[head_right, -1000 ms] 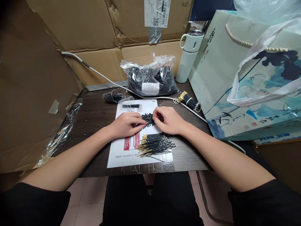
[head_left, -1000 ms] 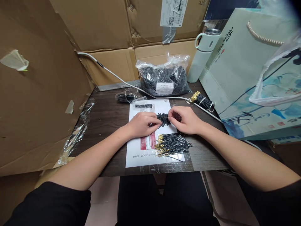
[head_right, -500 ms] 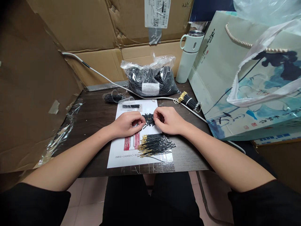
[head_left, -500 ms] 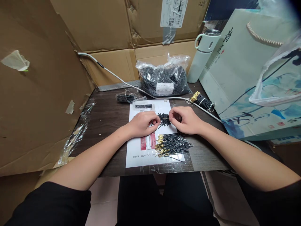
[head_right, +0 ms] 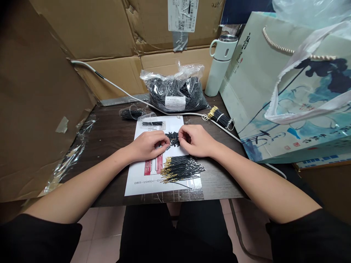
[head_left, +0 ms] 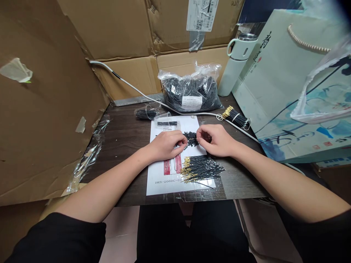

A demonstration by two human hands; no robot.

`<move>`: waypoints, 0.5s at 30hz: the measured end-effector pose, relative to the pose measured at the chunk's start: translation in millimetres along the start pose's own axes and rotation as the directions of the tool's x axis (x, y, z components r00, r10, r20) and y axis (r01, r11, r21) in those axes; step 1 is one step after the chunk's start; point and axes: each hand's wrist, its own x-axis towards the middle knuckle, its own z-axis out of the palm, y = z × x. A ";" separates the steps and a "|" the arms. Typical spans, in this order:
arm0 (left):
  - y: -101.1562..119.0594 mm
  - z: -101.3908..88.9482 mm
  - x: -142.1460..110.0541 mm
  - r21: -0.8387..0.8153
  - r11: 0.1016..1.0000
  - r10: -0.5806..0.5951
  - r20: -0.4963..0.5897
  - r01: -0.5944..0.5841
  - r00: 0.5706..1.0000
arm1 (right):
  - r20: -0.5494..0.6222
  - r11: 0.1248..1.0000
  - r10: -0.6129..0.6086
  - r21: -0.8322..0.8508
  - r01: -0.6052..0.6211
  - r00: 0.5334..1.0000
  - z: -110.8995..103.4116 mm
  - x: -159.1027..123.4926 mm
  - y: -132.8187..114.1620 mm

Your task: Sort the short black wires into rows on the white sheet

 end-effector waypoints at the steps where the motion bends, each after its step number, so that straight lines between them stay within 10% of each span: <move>1: 0.3 -0.3 0.1 0.004 1.000 -0.005 0.006 0.005 1.000 | 0.000 1.000 0.001 0.000 -0.001 1.000 0.0 -0.2 0.3; 15: -4.2 0.9 -2.4 0.024 0.998 0.057 -0.032 -0.056 0.998 | 0.012 1.000 0.011 0.005 -0.011 1.000 -0.6 -0.3 0.8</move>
